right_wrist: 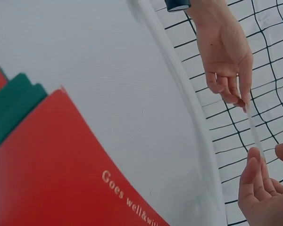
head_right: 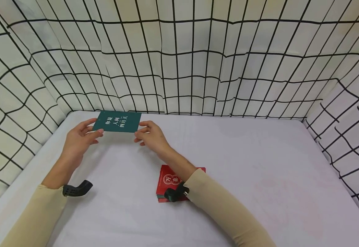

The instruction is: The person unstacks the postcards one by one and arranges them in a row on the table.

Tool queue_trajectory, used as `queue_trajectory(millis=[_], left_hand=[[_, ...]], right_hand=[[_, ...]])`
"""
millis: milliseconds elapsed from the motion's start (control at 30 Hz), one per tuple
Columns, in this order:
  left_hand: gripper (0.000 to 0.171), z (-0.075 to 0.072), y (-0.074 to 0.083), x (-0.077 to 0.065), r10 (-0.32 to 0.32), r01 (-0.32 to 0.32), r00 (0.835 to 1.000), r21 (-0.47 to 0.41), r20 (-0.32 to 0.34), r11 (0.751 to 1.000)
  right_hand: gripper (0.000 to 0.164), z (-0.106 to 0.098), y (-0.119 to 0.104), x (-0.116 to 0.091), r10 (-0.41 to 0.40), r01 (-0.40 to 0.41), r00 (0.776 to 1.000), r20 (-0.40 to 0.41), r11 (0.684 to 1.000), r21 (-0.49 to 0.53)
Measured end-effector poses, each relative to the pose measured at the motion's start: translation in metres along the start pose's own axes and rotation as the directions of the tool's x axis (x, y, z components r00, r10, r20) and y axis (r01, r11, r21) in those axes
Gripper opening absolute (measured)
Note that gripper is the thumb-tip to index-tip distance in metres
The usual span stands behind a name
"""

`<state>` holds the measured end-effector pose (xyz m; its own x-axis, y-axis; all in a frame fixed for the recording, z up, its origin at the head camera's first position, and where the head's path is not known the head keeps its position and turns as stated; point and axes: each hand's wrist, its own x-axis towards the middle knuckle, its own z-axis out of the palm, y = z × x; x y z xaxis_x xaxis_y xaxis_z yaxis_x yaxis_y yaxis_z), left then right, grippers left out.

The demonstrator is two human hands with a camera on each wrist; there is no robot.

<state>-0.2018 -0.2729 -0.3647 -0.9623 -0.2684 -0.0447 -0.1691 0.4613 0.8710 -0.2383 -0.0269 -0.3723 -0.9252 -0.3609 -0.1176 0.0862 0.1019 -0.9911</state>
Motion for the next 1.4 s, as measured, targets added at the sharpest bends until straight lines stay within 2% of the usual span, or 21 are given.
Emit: queue_trajectory(millis=[267,500,700,1133,1400], left_hand=[[0.072,-0.003,-0.009,0.007,-0.036,0.036,0.999,-0.019,-0.007,0.999],[0.073,-0.005,-0.014,0.013,-0.064,0.064,0.998,-0.05,0.0,0.997],[0.073,-0.008,-0.019,0.014,-0.079,0.079,0.997,-0.031,-0.003,0.996],[0.073,-0.016,-0.03,0.016,-0.113,0.112,0.994,-0.016,-0.002,0.994],[0.074,-0.022,-0.031,0.02,-0.105,0.105,0.994,-0.023,-0.002,0.994]], right_hand=[[0.052,0.007,0.003,0.007,0.056,-0.056,0.998,0.023,0.998,0.023],[0.055,0.012,0.006,0.012,0.073,-0.073,0.997,0.035,0.997,0.013],[0.059,0.019,0.008,0.013,0.086,-0.088,0.995,0.057,0.996,0.017],[0.052,0.029,0.009,0.014,0.078,-0.079,0.994,0.081,0.997,0.009],[0.052,0.029,0.011,0.018,0.073,-0.074,0.991,0.113,0.997,0.004]])
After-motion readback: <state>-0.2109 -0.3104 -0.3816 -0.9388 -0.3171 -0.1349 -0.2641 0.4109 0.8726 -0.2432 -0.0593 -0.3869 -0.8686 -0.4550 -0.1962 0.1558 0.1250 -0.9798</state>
